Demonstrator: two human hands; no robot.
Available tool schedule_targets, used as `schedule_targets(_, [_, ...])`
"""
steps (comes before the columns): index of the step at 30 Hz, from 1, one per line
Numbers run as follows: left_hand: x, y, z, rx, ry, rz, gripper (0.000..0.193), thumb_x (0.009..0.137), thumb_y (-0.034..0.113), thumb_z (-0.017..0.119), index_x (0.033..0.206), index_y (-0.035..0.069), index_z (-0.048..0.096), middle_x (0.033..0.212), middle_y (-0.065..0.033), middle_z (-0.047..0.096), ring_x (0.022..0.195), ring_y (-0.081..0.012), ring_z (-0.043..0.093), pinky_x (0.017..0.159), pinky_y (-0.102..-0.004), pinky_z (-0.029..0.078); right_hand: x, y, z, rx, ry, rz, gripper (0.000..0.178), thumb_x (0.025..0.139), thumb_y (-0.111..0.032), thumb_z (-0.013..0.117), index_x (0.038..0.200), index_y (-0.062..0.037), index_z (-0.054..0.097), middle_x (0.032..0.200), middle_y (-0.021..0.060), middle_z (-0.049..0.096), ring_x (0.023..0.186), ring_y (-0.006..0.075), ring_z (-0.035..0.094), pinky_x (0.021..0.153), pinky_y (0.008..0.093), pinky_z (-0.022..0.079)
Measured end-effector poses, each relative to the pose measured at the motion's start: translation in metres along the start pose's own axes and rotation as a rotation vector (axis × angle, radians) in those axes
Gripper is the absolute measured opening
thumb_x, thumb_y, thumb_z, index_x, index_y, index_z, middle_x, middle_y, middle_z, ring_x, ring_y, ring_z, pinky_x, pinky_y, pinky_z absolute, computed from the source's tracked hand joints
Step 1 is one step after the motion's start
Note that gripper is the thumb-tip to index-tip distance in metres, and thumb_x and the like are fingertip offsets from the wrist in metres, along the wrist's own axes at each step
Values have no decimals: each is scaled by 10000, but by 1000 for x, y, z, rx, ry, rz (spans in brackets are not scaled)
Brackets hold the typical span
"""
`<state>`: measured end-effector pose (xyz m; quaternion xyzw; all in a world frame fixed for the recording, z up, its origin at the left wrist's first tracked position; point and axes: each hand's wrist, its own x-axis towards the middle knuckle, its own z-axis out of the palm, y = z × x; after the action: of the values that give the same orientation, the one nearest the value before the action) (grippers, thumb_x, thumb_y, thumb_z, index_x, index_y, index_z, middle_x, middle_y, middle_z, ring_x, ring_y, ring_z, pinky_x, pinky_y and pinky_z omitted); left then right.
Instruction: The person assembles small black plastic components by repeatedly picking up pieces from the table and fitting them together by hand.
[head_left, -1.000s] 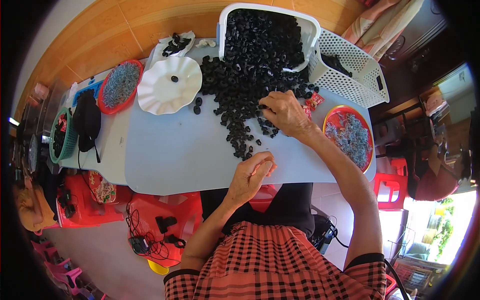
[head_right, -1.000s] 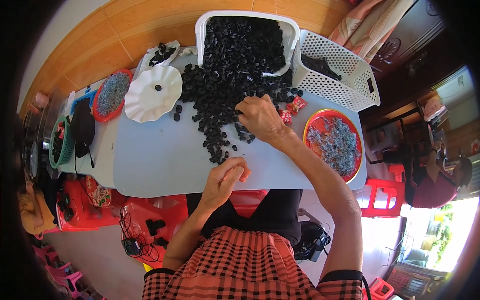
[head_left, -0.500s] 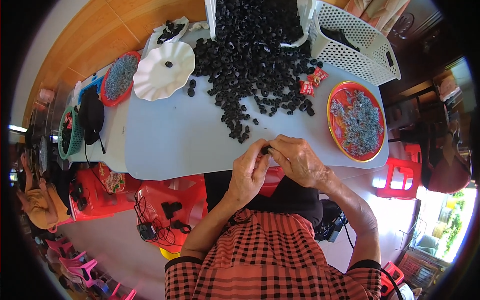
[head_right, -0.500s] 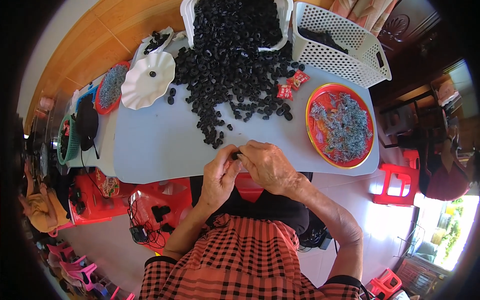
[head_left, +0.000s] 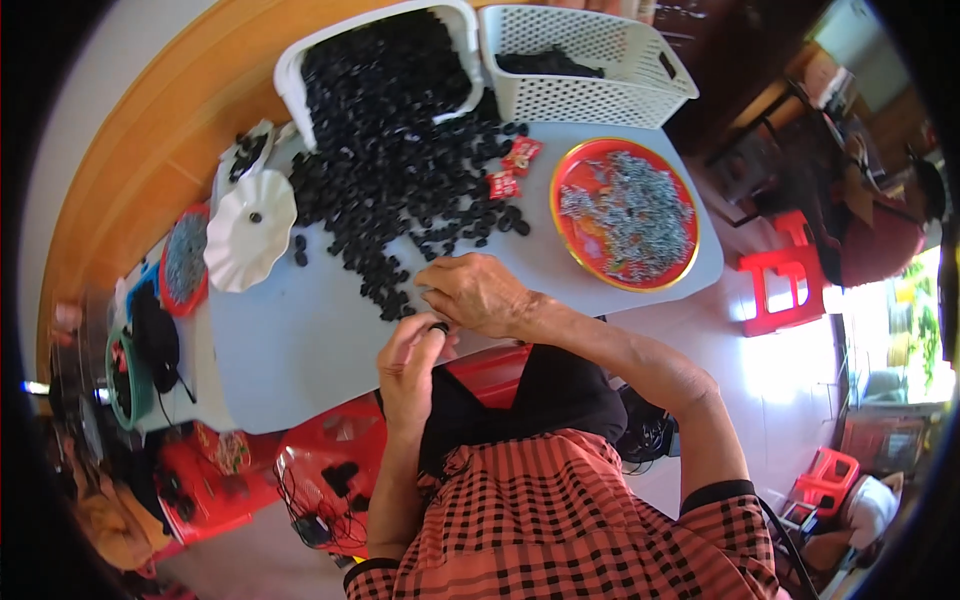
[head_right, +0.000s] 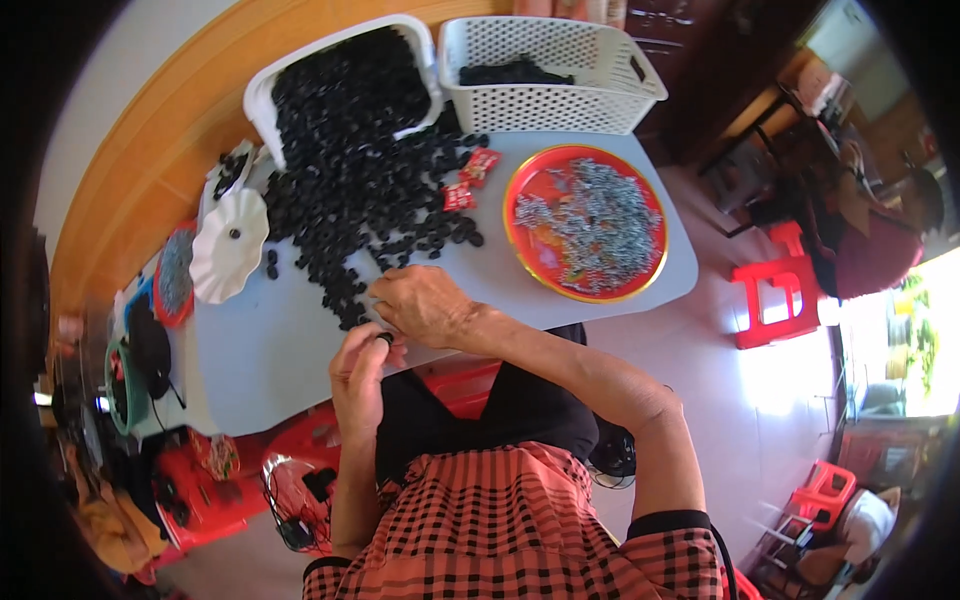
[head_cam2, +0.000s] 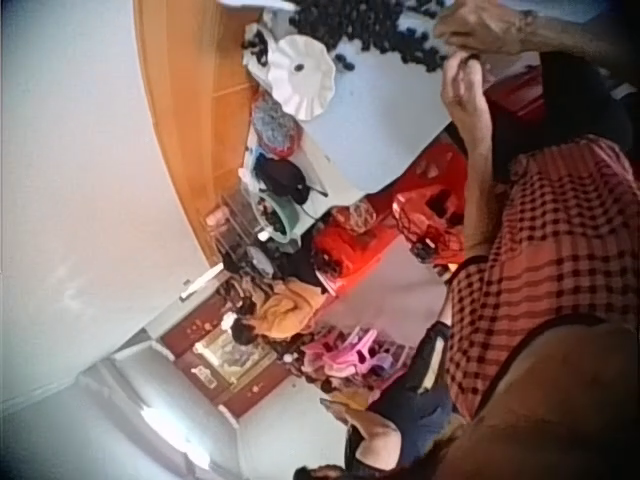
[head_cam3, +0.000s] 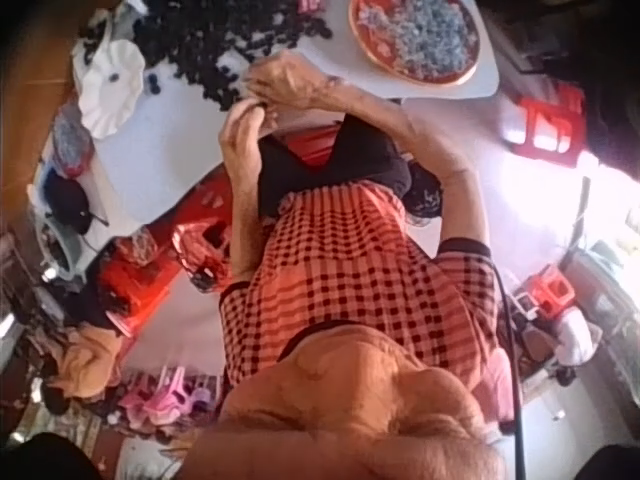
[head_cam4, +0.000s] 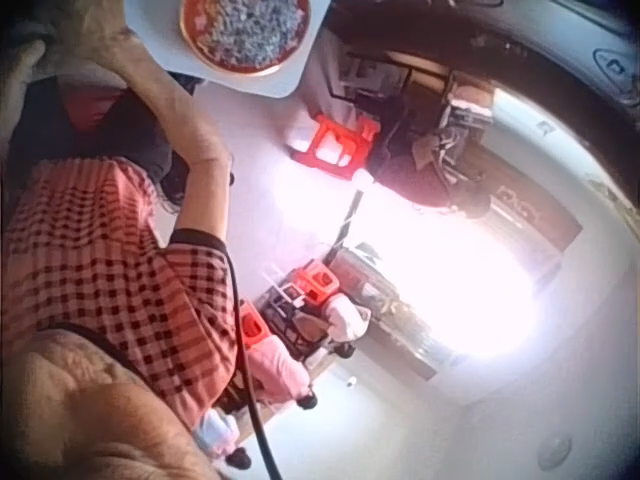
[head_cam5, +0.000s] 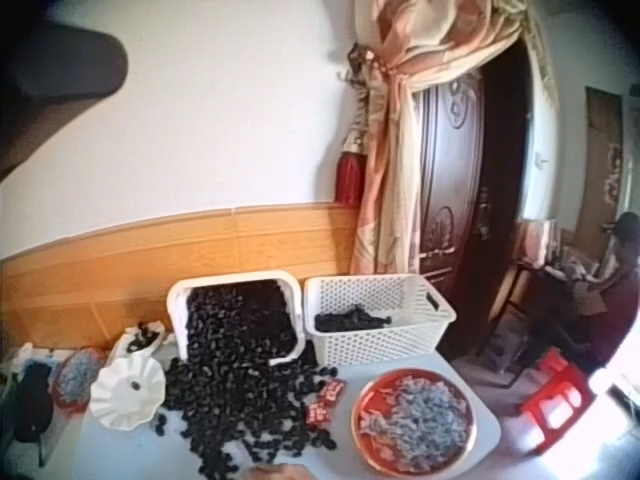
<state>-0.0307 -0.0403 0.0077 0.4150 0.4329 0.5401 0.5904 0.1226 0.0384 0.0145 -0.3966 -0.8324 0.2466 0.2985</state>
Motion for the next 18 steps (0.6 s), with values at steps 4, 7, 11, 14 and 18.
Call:
schedule_targets(4, [28,-1,-10,74,-25,27,189,921,94,539,1026,-43,615,870,-78,648,742,-128,571,717,-264,461,-18,6,-37,56,250,-18,80,795,-38,662,860,7,660,802,150,663,694,295,657,624,371,531])
schedule_targets(7, [47,1,-9,47,-17,34,190,926,97,546,1037,-41,615,878,-87,657,747,-140,586,708,-276,475,-35,12,-93,-122,323,119,63,791,-22,646,839,11,669,754,147,667,650,284,665,624,346,536])
schedule_targets(11, [61,-4,-8,-49,-26,32,189,925,83,560,1063,-34,613,888,-102,666,760,-154,606,700,-295,495,-55,47,-141,-341,21,330,126,801,-67,607,841,13,694,848,154,700,734,283,681,715,373,539])
schedule_targets(14, [55,-7,-3,-70,-40,46,197,925,85,557,1070,-38,610,890,-108,668,758,-160,609,704,-299,499,-66,65,-148,-267,19,388,149,819,-77,594,873,7,704,849,148,700,760,269,685,739,369,539])
schedule_targets(18, [37,-11,-3,-44,-44,60,211,923,90,560,1078,-46,601,884,-109,669,748,-165,612,716,-303,505,-67,67,-152,-396,186,576,144,839,-69,588,900,-8,702,852,157,699,772,260,678,777,379,537])
